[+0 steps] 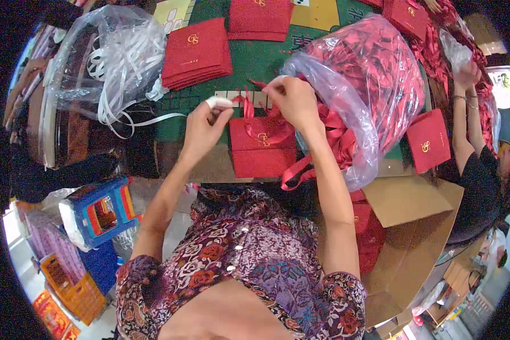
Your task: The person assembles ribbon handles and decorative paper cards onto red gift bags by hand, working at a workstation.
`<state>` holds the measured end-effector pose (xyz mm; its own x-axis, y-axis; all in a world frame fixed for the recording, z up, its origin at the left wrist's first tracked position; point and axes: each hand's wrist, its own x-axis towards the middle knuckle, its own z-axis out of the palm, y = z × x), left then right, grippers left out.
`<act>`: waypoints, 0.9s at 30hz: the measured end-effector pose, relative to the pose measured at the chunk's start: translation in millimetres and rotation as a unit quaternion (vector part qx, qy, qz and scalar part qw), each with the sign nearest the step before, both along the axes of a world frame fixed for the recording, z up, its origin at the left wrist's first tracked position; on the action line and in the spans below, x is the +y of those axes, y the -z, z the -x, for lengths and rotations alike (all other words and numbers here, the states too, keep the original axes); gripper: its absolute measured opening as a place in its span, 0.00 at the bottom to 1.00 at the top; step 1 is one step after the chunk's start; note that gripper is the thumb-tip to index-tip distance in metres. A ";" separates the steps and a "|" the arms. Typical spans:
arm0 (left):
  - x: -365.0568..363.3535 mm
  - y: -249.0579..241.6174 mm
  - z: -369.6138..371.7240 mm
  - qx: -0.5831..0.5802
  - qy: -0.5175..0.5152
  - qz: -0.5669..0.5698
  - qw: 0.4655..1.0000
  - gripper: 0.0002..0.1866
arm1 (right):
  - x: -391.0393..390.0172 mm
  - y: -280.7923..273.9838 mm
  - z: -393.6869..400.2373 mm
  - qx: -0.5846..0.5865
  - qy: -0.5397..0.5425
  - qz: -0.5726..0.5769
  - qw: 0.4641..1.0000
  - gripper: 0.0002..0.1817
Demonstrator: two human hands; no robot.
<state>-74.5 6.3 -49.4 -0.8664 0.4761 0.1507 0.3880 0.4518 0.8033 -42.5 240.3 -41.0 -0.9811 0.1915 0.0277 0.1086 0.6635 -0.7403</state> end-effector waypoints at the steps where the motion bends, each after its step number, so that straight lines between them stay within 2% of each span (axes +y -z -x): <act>1: 5.5 -0.9 1.5 -0.040 -0.022 -0.006 0.999 0.09 | -1.2 -0.4 -1.7 -0.025 -0.019 -0.034 0.999 0.12; 2: 12.2 4.5 5.1 -0.002 -0.016 -0.038 0.999 0.11 | -5.2 -1.0 -2.3 -0.054 -0.030 -0.084 0.995 0.10; 3: 18.7 5.3 6.6 -0.002 -0.015 -0.038 0.999 0.11 | -9.0 0.9 -2.5 -0.053 -0.029 -0.083 0.995 0.10; 5: 29.2 6.0 9.7 0.037 -0.020 0.020 0.999 0.14 | -14.8 10.7 -3.5 -0.076 -0.034 -0.153 0.985 0.10; 7: 34.3 19.1 14.0 0.056 -0.024 0.045 0.997 0.17 | -16.8 12.3 -5.7 -0.048 -0.024 -0.156 0.986 0.11; 10: 37.9 28.2 15.5 0.025 -0.026 0.087 0.996 0.17 | -13.6 12.8 -7.7 -0.039 -0.001 -0.118 0.992 0.09; 11: 38.8 29.3 15.7 0.024 -0.025 0.087 0.996 0.17 | -9.7 16.6 -7.9 -0.024 0.002 -0.031 0.999 0.08; 12: 40.4 26.0 16.0 -0.026 -0.034 0.063 0.997 0.15 | -7.3 18.2 -7.6 -0.009 0.005 0.055 0.998 0.07; 13: 41.8 24.4 16.3 -0.075 -0.043 0.040 0.995 0.14 | -6.2 19.5 -7.4 -0.009 0.006 0.055 0.998 0.07; 14: 43.1 26.6 16.7 -0.124 -0.040 0.003 0.992 0.09 | -5.7 20.4 -7.6 -0.008 0.008 0.124 0.992 0.07; 15: 44.3 32.2 16.5 -0.124 -0.039 0.003 0.991 0.09 | -5.5 20.9 -7.7 -0.006 0.010 0.192 0.981 0.08; 17: 46.1 42.6 16.5 -0.166 -0.048 -0.091 0.981 0.06 | -5.8 22.2 -6.4 0.002 -0.007 0.190 0.982 0.10; 19: 48.1 38.3 15.0 -0.173 -0.047 -0.104 0.978 0.05 | -6.2 21.9 -6.0 0.010 -0.026 0.188 0.982 0.12; 21: 48.2 32.6 14.0 -0.181 -0.047 -0.116 0.975 0.05 | -7.1 20.7 -5.4 -0.042 -0.029 0.251 0.967 0.12; 27: 48.6 16.5 11.9 -0.163 -0.008 -0.109 0.981 0.05 | -11.7 14.2 -4.4 -0.030 -0.028 0.286 0.957 0.11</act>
